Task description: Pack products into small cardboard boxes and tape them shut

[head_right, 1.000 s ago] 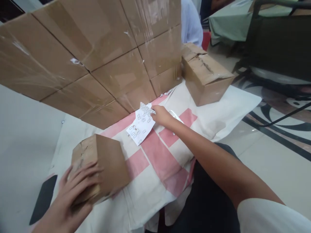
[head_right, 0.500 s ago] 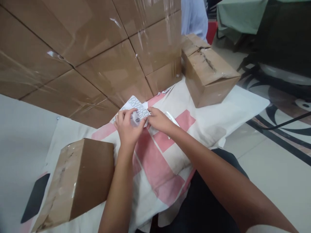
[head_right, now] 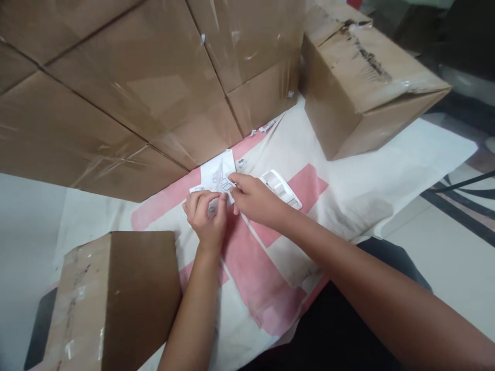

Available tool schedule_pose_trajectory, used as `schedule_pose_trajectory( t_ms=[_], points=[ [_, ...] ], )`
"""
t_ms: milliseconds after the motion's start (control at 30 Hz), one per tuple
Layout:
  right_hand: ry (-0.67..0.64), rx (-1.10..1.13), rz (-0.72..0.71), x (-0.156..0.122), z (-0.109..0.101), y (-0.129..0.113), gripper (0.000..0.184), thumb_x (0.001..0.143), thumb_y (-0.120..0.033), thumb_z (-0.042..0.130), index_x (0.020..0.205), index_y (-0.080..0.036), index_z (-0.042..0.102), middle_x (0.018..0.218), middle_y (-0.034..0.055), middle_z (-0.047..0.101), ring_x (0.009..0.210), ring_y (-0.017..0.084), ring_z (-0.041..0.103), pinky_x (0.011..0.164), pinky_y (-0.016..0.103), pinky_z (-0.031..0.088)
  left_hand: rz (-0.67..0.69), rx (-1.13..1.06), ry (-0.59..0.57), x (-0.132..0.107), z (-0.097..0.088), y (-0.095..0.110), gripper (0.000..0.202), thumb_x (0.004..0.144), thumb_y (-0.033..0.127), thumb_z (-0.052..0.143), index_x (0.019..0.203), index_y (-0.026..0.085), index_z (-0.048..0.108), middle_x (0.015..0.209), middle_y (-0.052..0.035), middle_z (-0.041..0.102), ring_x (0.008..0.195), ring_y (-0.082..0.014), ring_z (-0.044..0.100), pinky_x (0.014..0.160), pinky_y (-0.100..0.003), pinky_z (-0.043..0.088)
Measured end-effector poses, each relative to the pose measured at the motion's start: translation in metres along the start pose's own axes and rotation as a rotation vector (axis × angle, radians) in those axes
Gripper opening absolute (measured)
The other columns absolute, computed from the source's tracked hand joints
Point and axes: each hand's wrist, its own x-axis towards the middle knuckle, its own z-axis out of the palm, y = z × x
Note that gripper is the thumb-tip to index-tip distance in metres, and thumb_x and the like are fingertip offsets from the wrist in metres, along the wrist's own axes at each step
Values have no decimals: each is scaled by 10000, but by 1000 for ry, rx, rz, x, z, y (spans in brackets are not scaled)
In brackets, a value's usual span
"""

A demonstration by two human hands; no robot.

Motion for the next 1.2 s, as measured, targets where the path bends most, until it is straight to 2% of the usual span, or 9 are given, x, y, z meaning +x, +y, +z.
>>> schedule_pose_trajectory(
  t_ms=[67, 233, 433, 600, 733, 900, 1100, 1200],
  points=[
    [-24, -44, -1, 0, 1, 2, 206, 911, -99, 472, 769, -219, 384, 690, -42, 457, 607, 132, 636, 565, 246, 413, -38, -23, -2, 0, -2, 0, 125, 932, 288, 666, 829, 220, 645, 836, -29, 667, 822, -185, 609, 817, -360, 397],
    [-27, -102, -40, 1, 3, 5, 223, 892, -83, 442, 740, -221, 355, 705, -35, 457, 631, 129, 588, 600, 259, 414, -61, -59, -54, 1, -4, 3, 151, 884, 356, 698, 899, 223, 630, 875, -41, 698, 861, -210, 625, 836, -378, 405],
    [-23, -189, -75, 0, 4, 3, 232, 899, -95, 428, 717, -223, 365, 673, -29, 467, 656, 140, 556, 616, 265, 394, -45, -57, -82, -2, -3, 1, 73, 926, 276, 627, 871, 229, 624, 808, -14, 703, 794, -190, 627, 802, -369, 387],
    [-30, -196, -50, 0, 5, 6, 233, 920, -141, 452, 731, -227, 345, 670, -36, 427, 655, 145, 585, 599, 265, 385, -78, -72, -88, -3, -4, 0, 120, 964, 246, 567, 859, 226, 621, 798, -8, 696, 786, -180, 624, 804, -363, 376],
    [-1, -144, -44, 2, 4, 7, 203, 929, -151, 452, 741, -219, 419, 703, -30, 484, 673, 143, 579, 648, 272, 411, -145, -123, -142, -2, -5, 3, 86, 908, 295, 622, 937, 213, 621, 845, -23, 680, 808, -199, 619, 825, -374, 392],
    [42, -146, -41, 5, 3, 5, 189, 937, -150, 457, 763, -210, 496, 697, -20, 548, 730, 158, 587, 720, 286, 427, -157, -154, -160, -3, -3, 1, 76, 896, 253, 643, 955, 212, 618, 839, -15, 646, 824, -189, 593, 852, -369, 401],
    [84, -181, -28, 6, 4, 4, 170, 854, -161, 590, 709, -205, 511, 711, -1, 569, 737, 174, 580, 650, 269, 444, -181, -263, -172, -2, -1, 1, 75, 881, 219, 647, 907, 217, 576, 809, -5, 586, 807, -183, 554, 782, -344, 413],
    [96, -180, -37, 5, 5, 7, 150, 873, -205, 596, 732, -206, 543, 727, 11, 589, 727, 182, 590, 622, 268, 458, -191, -269, -213, -2, -2, 1, 53, 910, 241, 617, 888, 223, 572, 795, 0, 585, 790, -176, 551, 768, -341, 410]
  ],
)
